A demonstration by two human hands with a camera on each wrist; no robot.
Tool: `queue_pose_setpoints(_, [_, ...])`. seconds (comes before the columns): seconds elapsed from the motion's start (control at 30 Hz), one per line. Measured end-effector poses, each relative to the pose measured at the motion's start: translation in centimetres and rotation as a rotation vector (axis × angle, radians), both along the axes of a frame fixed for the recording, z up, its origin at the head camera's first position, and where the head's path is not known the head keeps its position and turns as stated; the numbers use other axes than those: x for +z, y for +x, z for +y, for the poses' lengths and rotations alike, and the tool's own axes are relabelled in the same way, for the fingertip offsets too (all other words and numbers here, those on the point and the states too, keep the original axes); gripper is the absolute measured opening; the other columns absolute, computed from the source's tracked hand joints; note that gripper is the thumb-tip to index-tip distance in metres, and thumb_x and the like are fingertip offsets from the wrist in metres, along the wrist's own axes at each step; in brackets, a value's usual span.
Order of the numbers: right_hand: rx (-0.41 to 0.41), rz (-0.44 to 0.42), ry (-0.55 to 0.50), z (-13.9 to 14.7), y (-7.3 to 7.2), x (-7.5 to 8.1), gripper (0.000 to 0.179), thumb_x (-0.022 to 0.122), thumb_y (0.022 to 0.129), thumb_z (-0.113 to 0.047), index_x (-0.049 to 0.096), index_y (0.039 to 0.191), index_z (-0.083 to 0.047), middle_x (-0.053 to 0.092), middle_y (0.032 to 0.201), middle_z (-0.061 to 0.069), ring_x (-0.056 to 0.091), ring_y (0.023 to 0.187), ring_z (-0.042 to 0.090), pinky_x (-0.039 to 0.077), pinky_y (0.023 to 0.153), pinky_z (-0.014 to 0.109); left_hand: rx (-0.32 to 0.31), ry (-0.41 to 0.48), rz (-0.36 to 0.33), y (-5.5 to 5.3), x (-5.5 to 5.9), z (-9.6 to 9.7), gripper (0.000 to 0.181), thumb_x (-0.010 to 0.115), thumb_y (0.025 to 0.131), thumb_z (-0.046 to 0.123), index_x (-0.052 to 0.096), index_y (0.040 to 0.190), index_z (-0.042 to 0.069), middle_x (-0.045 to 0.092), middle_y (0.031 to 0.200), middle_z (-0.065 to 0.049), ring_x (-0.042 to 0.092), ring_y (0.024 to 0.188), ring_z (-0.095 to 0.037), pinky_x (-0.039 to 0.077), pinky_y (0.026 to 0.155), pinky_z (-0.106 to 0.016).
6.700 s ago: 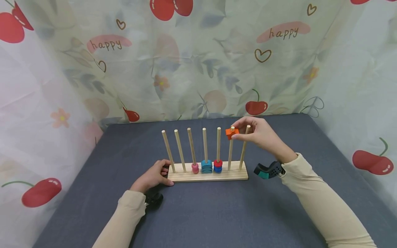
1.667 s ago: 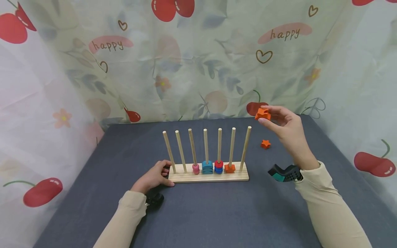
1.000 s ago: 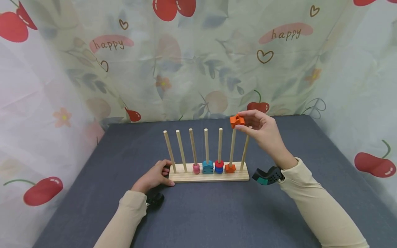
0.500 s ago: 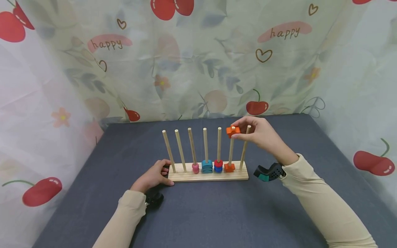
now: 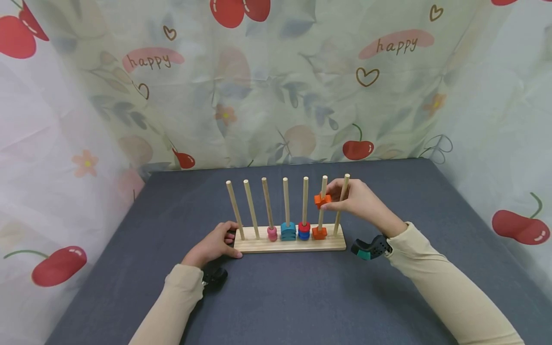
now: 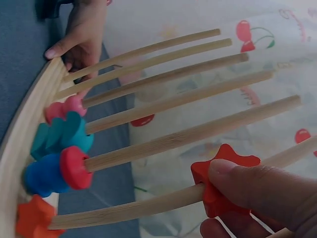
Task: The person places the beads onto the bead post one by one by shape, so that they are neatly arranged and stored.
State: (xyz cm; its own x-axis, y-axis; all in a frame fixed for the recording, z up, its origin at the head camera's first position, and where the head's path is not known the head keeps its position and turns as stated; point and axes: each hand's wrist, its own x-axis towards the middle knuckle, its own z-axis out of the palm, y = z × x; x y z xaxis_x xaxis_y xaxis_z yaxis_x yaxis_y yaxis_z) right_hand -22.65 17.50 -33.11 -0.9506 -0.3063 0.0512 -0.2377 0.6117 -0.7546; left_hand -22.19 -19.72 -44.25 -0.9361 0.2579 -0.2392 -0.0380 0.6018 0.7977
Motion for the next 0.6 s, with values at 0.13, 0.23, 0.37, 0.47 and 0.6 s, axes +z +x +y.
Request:
queue_pose_setpoints(0.13, [0.015, -0.027, -0.014, 0.0, -0.1, -1.6, 0.029, 0.082, 0.078, -0.019, 0.068, 0.101, -0.007, 0.072, 0.089, 0.006, 0.060, 0.078, 0.020, 0.048, 0.070, 0.032, -0.003, 0.003, 0.005, 0.0, 0.0, 0.0, 0.077, 0.087, 0.066, 0.001, 0.047, 0.132, -0.001, 0.042, 0.126, -0.019, 0.050, 0.112, -0.030, 0.043, 0.099, -0.045])
queue_pose_setpoints(0.23, [0.010, -0.046, -0.013, -0.1, -0.2, -2.9, 0.029, 0.082, 0.077, -0.017, 0.068, 0.099, -0.006, 0.071, 0.086, 0.005, 0.059, 0.075, 0.020, 0.049, 0.068, 0.032, -0.004, -0.003, 0.007, 0.0, -0.1, -0.1, 0.076, 0.087, 0.066, 0.002, 0.047, 0.132, -0.001, 0.042, 0.126, -0.019, 0.050, 0.113, -0.030, 0.043, 0.099, -0.045])
queue_pose_setpoints(0.37, [-0.011, -0.082, -0.005, -0.2, -0.2, -4.6, 0.030, 0.084, 0.075, -0.019, 0.068, 0.097, -0.008, 0.070, 0.082, 0.004, 0.055, 0.071, 0.020, 0.046, 0.065, 0.032, -0.004, -0.015, 0.005, 0.0, -0.1, -0.1, 0.076, 0.087, 0.067, 0.003, 0.047, 0.132, 0.000, 0.042, 0.126, -0.019, 0.050, 0.113, -0.030, 0.043, 0.099, -0.046])
queue_pose_setpoints(0.47, [-0.020, -0.101, -0.004, -0.2, -0.2, -5.9, 0.030, 0.084, 0.074, -0.020, 0.068, 0.096, -0.008, 0.070, 0.081, 0.003, 0.054, 0.071, 0.020, 0.045, 0.064, 0.031, -0.002, -0.020, 0.006, 0.0, 0.0, -0.1, 0.076, 0.087, 0.067, 0.003, 0.047, 0.132, 0.000, 0.042, 0.126, -0.019, 0.050, 0.113, -0.030, 0.043, 0.099, -0.046])
queue_pose_setpoints(0.6, [-0.019, -0.094, -0.001, -0.3, -0.1, -7.6, 0.027, 0.083, 0.075, -0.019, 0.067, 0.094, -0.007, 0.069, 0.083, 0.004, 0.054, 0.073, 0.019, 0.045, 0.067, 0.031, -0.002, -0.023, 0.012, 0.1, 0.0, 0.0, 0.075, 0.087, 0.067, 0.003, 0.048, 0.131, 0.000, 0.043, 0.125, -0.019, 0.050, 0.112, -0.030, 0.043, 0.099, -0.046])
